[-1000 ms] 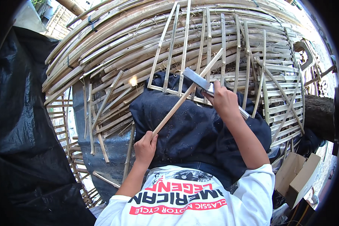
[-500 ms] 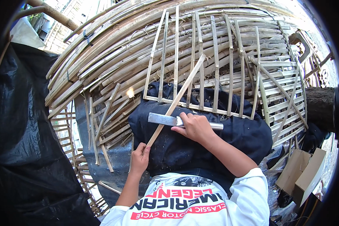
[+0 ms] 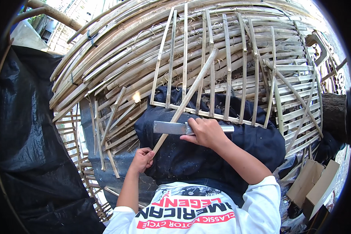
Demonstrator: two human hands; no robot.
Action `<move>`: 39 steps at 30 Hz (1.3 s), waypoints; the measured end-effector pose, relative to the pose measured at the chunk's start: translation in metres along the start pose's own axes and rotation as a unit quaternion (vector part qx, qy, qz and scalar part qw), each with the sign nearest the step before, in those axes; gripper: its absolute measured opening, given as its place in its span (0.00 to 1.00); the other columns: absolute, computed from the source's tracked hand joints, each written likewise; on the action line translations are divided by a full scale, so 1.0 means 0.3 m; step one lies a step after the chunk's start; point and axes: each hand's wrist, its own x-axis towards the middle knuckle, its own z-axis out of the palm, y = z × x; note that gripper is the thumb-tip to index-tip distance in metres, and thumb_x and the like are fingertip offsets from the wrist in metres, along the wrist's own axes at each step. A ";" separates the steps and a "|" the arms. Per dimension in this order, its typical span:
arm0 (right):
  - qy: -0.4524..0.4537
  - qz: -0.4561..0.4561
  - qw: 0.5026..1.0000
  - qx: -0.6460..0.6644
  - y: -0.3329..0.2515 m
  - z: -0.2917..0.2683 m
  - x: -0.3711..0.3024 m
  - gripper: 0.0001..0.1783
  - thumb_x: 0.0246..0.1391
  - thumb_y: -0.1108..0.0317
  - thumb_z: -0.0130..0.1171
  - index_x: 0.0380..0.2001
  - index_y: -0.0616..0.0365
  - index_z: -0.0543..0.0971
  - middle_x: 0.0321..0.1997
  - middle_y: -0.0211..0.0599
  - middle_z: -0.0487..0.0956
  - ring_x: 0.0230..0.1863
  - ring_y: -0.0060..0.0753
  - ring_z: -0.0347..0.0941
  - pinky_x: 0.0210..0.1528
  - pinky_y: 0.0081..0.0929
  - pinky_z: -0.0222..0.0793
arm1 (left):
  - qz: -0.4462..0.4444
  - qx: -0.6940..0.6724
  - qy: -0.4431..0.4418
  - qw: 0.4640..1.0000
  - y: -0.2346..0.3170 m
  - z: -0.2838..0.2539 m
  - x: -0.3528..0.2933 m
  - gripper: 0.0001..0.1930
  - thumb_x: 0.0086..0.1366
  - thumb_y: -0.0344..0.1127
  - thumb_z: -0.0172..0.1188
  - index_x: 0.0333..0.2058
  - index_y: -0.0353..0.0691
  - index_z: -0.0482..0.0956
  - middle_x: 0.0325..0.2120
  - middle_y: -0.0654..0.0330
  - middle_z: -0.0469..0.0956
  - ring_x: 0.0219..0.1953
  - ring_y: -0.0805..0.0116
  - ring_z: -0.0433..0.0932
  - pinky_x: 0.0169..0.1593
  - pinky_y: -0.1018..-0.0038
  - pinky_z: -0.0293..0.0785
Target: The person shaves bamboo strips using a machete and weaves a strip into a curved wooden frame.
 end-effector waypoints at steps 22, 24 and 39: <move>0.150 0.138 0.978 -0.036 0.250 -0.117 0.168 0.30 0.53 0.36 0.54 0.31 0.57 0.72 0.19 0.44 0.77 0.23 0.48 0.78 0.23 0.40 0.72 | -0.017 -0.001 0.030 0.999 0.039 0.055 -0.020 0.16 0.64 0.42 0.61 0.23 0.39 0.72 0.13 0.66 0.66 0.11 0.82 0.60 0.14 0.83 0.53; 0.158 0.285 0.944 -0.043 0.319 -0.220 0.208 0.31 0.57 0.37 0.49 0.33 0.59 0.72 0.21 0.48 0.79 0.26 0.54 0.79 0.25 0.43 0.73 | -0.012 0.005 0.041 0.999 0.038 0.061 -0.008 0.15 0.65 0.42 0.61 0.24 0.39 0.72 0.13 0.66 0.66 0.11 0.82 0.60 0.14 0.83 0.54; 0.051 0.006 0.996 -0.069 0.129 -0.155 0.128 0.30 0.53 0.37 0.56 0.31 0.59 0.74 0.20 0.42 0.78 0.22 0.45 0.78 0.24 0.37 0.73 | -0.004 0.010 0.023 1.000 0.020 0.037 -0.005 0.17 0.65 0.44 0.61 0.23 0.41 0.71 0.12 0.66 0.66 0.10 0.81 0.59 0.13 0.83 0.53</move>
